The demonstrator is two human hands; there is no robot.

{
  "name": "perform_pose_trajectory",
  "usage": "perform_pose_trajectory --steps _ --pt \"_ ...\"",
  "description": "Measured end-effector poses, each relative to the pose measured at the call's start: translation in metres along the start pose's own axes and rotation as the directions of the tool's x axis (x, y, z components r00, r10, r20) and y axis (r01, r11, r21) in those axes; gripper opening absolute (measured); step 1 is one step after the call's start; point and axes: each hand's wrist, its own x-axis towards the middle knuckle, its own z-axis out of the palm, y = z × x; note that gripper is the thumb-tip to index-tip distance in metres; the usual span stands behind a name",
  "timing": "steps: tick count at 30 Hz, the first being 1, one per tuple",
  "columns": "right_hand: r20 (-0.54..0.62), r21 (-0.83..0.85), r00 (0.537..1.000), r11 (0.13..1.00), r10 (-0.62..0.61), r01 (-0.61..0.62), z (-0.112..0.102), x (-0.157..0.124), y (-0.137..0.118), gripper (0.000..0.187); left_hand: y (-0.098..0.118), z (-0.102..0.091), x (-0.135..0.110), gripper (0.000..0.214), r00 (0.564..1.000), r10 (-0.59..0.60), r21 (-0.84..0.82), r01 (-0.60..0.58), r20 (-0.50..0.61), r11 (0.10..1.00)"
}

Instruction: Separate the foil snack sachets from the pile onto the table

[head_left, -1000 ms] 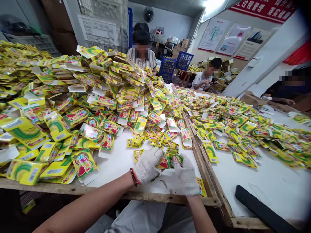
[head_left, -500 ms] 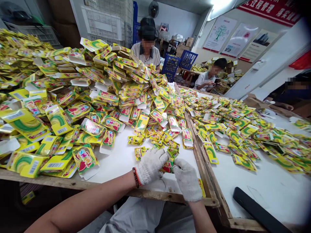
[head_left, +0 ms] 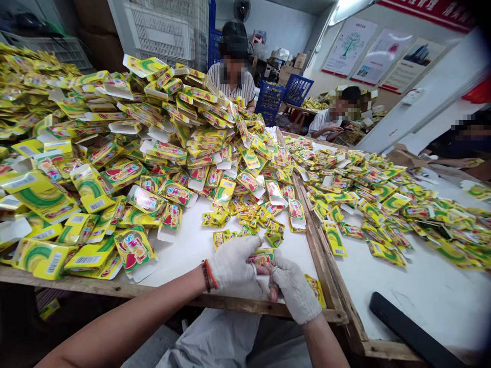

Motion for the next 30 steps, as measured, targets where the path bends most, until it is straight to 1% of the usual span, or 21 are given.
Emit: perform_pose_trajectory --steps 2,4,5,6,8,9,10,11,12,13,14,15,16,17,19,21,22,26,27,28,30 --pt "-0.108 -0.109 0.994 0.994 -0.022 0.01 -0.001 0.005 0.001 0.031 -0.006 -0.005 0.003 0.031 0.996 -0.061 -0.139 0.069 0.06 0.988" --pt "-0.228 -0.251 0.963 0.964 -0.146 0.087 -0.006 0.01 0.001 0.032 -0.01 -0.012 0.009 0.03 0.994 -0.059 -0.2 0.075 0.087 0.977" --pt "-0.264 -0.299 0.94 0.945 -0.215 0.132 -0.01 0.012 0.0 0.032 -0.011 -0.016 0.013 0.03 0.996 -0.049 -0.219 0.065 0.079 0.973" --pt "-0.292 -0.309 0.921 0.937 -0.257 0.163 -0.016 0.014 0.0 0.031 -0.012 -0.021 0.018 0.029 0.997 -0.043 -0.247 0.057 0.06 0.967" --pt "-0.393 -0.192 0.884 0.963 -0.252 0.189 -0.034 0.017 -0.001 0.029 -0.012 -0.032 0.027 0.03 0.998 -0.064 -0.325 0.054 -0.02 0.944" --pt "-0.469 -0.106 0.854 0.974 -0.224 0.198 -0.046 0.017 -0.001 0.03 -0.011 -0.038 0.032 0.033 0.992 -0.091 -0.362 0.056 -0.081 0.93" --pt "-0.553 -0.017 0.809 0.973 -0.2 0.229 -0.057 0.018 -0.001 0.033 -0.011 -0.042 0.036 0.035 0.981 -0.124 -0.389 0.056 -0.152 0.919" --pt "-0.631 0.059 0.753 0.957 -0.185 0.284 -0.068 0.019 0.001 0.037 -0.011 -0.045 0.039 0.035 0.963 -0.156 -0.405 0.056 -0.22 0.913" --pt "-0.691 0.105 0.701 0.935 -0.176 0.339 -0.077 0.021 0.003 0.041 -0.011 -0.045 0.041 0.033 0.944 -0.181 -0.412 0.055 -0.275 0.909" --pt "-0.714 0.112 0.678 0.928 -0.174 0.357 -0.084 0.025 0.006 0.043 -0.01 -0.042 0.043 0.03 0.931 -0.203 -0.424 0.059 -0.303 0.904" --pt "-0.708 0.091 0.685 0.94 -0.172 0.329 -0.087 0.03 0.009 0.044 -0.01 -0.036 0.044 0.027 0.929 -0.218 -0.444 0.067 -0.3 0.894" --pt "-0.684 0.054 0.711 0.961 -0.162 0.27 -0.086 0.036 0.014 0.044 -0.009 -0.027 0.044 0.023 0.934 -0.229 -0.467 0.079 -0.275 0.881" --pt "-0.646 -0.014 0.749 0.983 -0.148 0.182 -0.083 0.043 0.019 0.042 -0.009 -0.016 0.045 0.021 0.943 -0.233 -0.492 0.089 -0.238 0.866" --pt "-0.609 -0.084 0.781 0.99 -0.139 0.11 -0.078 0.052 0.023 0.038 -0.008 -0.005 0.045 0.019 0.952 -0.231 -0.509 0.099 -0.202 0.855" --pt "-0.56 -0.192 0.815 0.98 -0.147 0.045 -0.065 0.067 0.032 0.027 -0.009 0.017 0.046 0.017 0.959 -0.225 -0.506 0.111 -0.17 0.855" --pt "-0.538 -0.257 0.824 0.966 -0.176 0.039 -0.053 0.076 0.037 0.018 -0.011 0.03 0.045 0.016 0.957 -0.227 -0.476 0.115 -0.183 0.872" --pt "-0.521 -0.286 0.832 0.957 -0.191 0.041 -0.047 0.078 0.038 0.014 -0.013 0.033 0.045 0.016 0.954 -0.231 -0.463 0.119 -0.193 0.878" --pt "-0.414 -0.339 0.875 0.935 -0.251 0.107 -0.033 0.068 0.036 0.008 -0.02 0.03 0.043 0.017 0.932 -0.225 -0.39 0.102 -0.284 0.915" --pt "-0.384 -0.341 0.883 0.93 -0.271 0.137 -0.031 0.063 0.035 0.008 -0.022 0.028 0.043 0.019 0.934 -0.214 -0.371 0.099 -0.285 0.924" --pt "-0.352 -0.333 0.89 0.927 -0.291 0.172 -0.03 0.059 0.033 0.009 -0.023 0.026 0.042 0.022 0.945 -0.204 -0.365 0.101 -0.255 0.925" --pt "-0.261 -0.268 0.914 0.933 -0.31 0.24 -0.031 0.054 0.031 0.012 -0.024 0.024 0.042 0.023 0.972 -0.194 -0.404 0.125 -0.135 0.906"
